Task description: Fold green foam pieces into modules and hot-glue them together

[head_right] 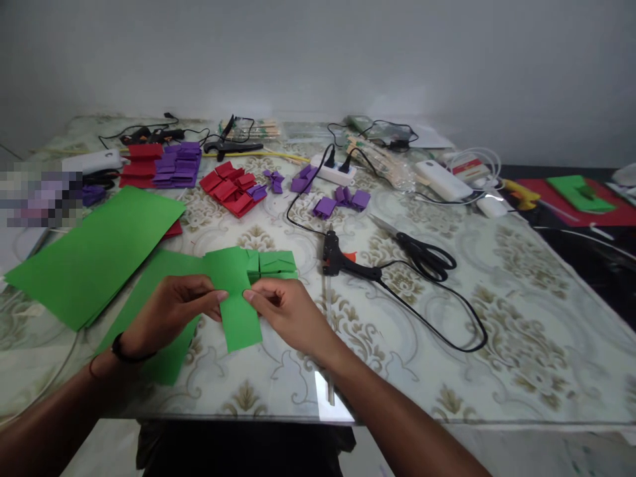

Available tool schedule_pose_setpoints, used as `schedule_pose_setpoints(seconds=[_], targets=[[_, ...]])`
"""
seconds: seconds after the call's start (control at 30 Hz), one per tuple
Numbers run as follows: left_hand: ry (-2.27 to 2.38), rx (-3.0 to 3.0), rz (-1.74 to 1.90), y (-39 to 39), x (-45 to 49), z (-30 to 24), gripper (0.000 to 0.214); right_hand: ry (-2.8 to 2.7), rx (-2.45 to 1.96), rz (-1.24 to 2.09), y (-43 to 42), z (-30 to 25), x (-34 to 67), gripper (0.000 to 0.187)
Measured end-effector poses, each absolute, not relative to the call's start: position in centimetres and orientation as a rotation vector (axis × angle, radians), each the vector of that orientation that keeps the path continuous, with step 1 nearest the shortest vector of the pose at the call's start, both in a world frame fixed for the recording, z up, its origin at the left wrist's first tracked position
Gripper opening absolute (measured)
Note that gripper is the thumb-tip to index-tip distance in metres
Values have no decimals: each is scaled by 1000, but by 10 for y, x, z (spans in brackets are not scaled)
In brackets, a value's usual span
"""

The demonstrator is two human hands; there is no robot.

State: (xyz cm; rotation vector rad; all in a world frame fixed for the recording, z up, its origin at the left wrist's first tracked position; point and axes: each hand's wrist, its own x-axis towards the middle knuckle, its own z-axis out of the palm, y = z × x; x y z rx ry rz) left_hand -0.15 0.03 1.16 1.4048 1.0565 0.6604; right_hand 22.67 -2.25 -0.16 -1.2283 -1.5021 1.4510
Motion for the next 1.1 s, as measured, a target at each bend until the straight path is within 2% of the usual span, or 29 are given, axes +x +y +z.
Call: schedule_pose_setpoints(seconds=[0.47,0.63,0.83,1.1], targets=[[1173,1497,808,-2,-1,12,35,-1516,-1259,1464,-25,-3,224,40],[1155,1523,784,-4,0,15,35,-1531,-1291,1422,-25,-5,224,44],[1181,1548,814,-4,0,16,42,-1578,-1258,1456,-26,-4,225,43],[1167,1546,738,-6,0,16,35,-1587,-1272,1366,-26,-1,224,46]])
